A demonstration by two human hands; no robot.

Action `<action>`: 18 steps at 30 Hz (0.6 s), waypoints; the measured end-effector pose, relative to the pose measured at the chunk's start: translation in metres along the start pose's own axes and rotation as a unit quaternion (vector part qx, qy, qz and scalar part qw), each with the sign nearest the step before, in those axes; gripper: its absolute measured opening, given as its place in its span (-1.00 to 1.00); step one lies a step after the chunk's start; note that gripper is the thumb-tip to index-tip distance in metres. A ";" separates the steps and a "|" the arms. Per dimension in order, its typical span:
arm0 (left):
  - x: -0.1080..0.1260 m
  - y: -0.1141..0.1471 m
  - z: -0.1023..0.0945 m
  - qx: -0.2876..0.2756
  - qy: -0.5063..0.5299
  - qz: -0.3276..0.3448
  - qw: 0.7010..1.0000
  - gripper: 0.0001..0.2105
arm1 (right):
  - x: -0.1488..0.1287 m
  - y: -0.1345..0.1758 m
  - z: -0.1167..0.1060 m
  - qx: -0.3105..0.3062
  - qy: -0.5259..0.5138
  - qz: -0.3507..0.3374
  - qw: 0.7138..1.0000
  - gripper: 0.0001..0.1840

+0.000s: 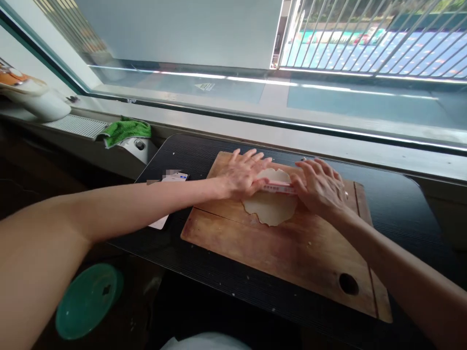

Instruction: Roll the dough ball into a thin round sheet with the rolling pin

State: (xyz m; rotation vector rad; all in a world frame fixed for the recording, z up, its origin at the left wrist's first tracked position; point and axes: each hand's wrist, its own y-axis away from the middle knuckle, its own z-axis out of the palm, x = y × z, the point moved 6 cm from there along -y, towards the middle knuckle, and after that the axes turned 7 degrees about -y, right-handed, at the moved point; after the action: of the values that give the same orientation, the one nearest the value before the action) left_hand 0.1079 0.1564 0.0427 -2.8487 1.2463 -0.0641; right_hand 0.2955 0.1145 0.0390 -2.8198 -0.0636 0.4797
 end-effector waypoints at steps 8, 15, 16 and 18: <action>-0.030 -0.041 -0.034 0.180 -0.030 -0.135 0.974 -0.62 | 0.004 -0.052 -0.012 0.019 0.035 0.114 0.993 -0.51; 0.076 0.046 -0.014 0.137 0.053 0.041 0.988 -0.80 | -0.006 0.011 -0.013 -0.068 0.100 0.162 0.979 -0.33; 0.086 0.049 -0.009 0.100 0.047 0.064 0.992 -0.79 | 0.000 0.012 -0.017 -0.080 0.098 0.194 0.973 -0.27; 0.097 0.048 -0.007 0.054 0.009 0.077 0.995 -0.74 | 0.014 0.013 -0.028 -0.090 0.095 0.244 0.961 -0.21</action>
State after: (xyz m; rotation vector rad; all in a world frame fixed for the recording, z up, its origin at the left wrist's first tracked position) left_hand 0.1387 0.0523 0.0502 -2.6576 1.4162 -0.1501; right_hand 0.3175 0.0960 0.0565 -3.0358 0.6719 0.3078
